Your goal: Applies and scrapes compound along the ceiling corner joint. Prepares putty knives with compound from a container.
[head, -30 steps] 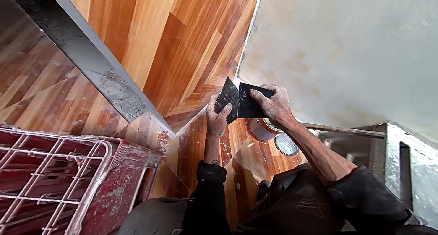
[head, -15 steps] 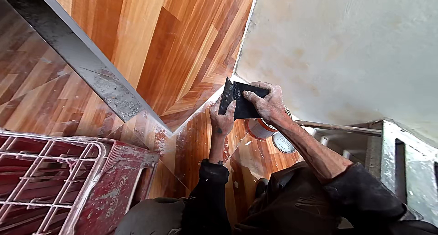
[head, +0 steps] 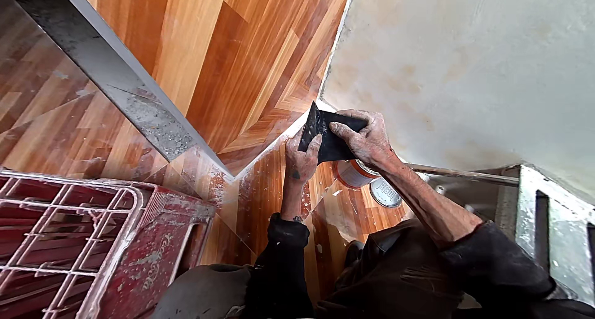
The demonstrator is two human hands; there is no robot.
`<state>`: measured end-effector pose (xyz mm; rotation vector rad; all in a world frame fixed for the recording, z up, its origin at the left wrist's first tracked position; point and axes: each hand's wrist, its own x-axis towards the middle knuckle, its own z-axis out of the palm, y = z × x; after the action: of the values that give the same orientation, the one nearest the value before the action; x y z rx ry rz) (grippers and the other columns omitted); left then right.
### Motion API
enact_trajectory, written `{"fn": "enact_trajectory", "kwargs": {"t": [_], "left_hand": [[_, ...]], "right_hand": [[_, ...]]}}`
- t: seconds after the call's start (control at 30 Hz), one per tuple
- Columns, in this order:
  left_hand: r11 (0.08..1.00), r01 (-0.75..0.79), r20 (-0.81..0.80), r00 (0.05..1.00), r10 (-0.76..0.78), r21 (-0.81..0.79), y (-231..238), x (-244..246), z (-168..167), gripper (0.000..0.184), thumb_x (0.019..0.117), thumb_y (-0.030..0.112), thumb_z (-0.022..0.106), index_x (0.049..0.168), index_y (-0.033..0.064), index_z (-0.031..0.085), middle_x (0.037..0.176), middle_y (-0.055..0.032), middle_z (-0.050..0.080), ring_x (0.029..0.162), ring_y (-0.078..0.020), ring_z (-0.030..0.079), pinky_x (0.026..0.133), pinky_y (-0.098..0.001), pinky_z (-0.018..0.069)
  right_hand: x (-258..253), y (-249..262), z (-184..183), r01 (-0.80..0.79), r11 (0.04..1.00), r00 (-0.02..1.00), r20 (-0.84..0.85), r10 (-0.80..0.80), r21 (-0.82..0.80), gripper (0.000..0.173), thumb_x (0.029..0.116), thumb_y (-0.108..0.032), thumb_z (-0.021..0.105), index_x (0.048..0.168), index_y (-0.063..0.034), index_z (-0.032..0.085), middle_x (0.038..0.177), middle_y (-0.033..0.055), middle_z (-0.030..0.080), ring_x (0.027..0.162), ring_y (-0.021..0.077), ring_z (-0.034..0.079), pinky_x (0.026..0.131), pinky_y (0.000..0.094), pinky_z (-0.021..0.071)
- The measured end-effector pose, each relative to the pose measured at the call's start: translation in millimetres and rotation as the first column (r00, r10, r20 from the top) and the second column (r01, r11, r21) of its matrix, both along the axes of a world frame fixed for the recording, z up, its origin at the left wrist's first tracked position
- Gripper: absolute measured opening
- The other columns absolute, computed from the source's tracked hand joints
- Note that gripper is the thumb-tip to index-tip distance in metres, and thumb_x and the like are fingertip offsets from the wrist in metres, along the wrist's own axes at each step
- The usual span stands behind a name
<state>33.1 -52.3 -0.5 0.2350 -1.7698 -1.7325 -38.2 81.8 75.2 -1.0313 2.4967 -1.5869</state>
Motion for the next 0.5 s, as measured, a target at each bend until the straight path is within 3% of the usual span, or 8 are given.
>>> {"fn": "enact_trajectory", "kwargs": {"t": [0.17, 0.27, 0.33, 0.5], "left_hand": [[0.999, -0.025, -0.013, 1.000, 0.025, 0.034, 5.3, 1.6, 5.0, 0.033, 0.0998, 0.012, 0.064, 0.131, 0.0017, 0.063, 0.110, -0.0104, 0.071, 0.091, -0.0084, 0.069, 0.084, -0.0267, 0.0579], [0.999, -0.032, -0.055, 0.998, 0.034, 0.041, 6.6, 1.2, 3.8, 0.034, 0.0987, 0.013, 0.066, 0.131, 0.0033, 0.063, 0.109, -0.0088, 0.071, 0.089, -0.0075, 0.069, 0.081, -0.0256, 0.0583], [1.000, -0.004, -0.066, 0.998, 0.006, 0.027, 6.6, -0.4, 2.6, 0.030, 0.0987, 0.011, 0.065, 0.127, 0.0009, 0.065, 0.103, -0.0080, 0.072, 0.087, -0.0058, 0.070, 0.081, -0.0240, 0.0588], [0.995, 0.098, -0.020, 0.995, -0.098, -0.030, 1.5, 2.1, 2.0, 0.030, 0.1037, 0.016, 0.057, 0.128, -0.0004, 0.062, 0.103, -0.0086, 0.072, 0.088, -0.0049, 0.069, 0.084, -0.0237, 0.0577]], "right_hand": [[0.2, -3.9, 1.7, 0.066, 0.998, 0.998, -0.018, -0.066, 0.009, 0.016, 0.0973, -0.014, 0.068, 0.111, -0.0080, 0.075, 0.092, 0.0053, 0.074, 0.075, 0.0070, 0.069, 0.070, 0.0253, 0.0583], [3.6, -4.5, 4.0, 0.110, 0.994, 0.994, -0.004, -0.110, -0.002, 0.016, 0.0974, -0.014, 0.067, 0.111, -0.0080, 0.074, 0.091, 0.0053, 0.073, 0.074, 0.0069, 0.068, 0.069, 0.0248, 0.0574], [2.5, -2.4, 4.7, 0.057, 0.998, 0.998, -0.005, -0.057, 0.007, 0.016, 0.0971, -0.013, 0.068, 0.110, -0.0077, 0.075, 0.092, 0.0042, 0.074, 0.075, 0.0048, 0.069, 0.070, 0.0226, 0.0583], [9.3, 4.0, 6.1, -0.056, 0.998, 0.995, -0.083, 0.058, 0.027, 0.016, 0.0973, -0.012, 0.067, 0.110, -0.0063, 0.074, 0.089, 0.0035, 0.073, 0.071, 0.0028, 0.067, 0.066, 0.0191, 0.0561]]}}
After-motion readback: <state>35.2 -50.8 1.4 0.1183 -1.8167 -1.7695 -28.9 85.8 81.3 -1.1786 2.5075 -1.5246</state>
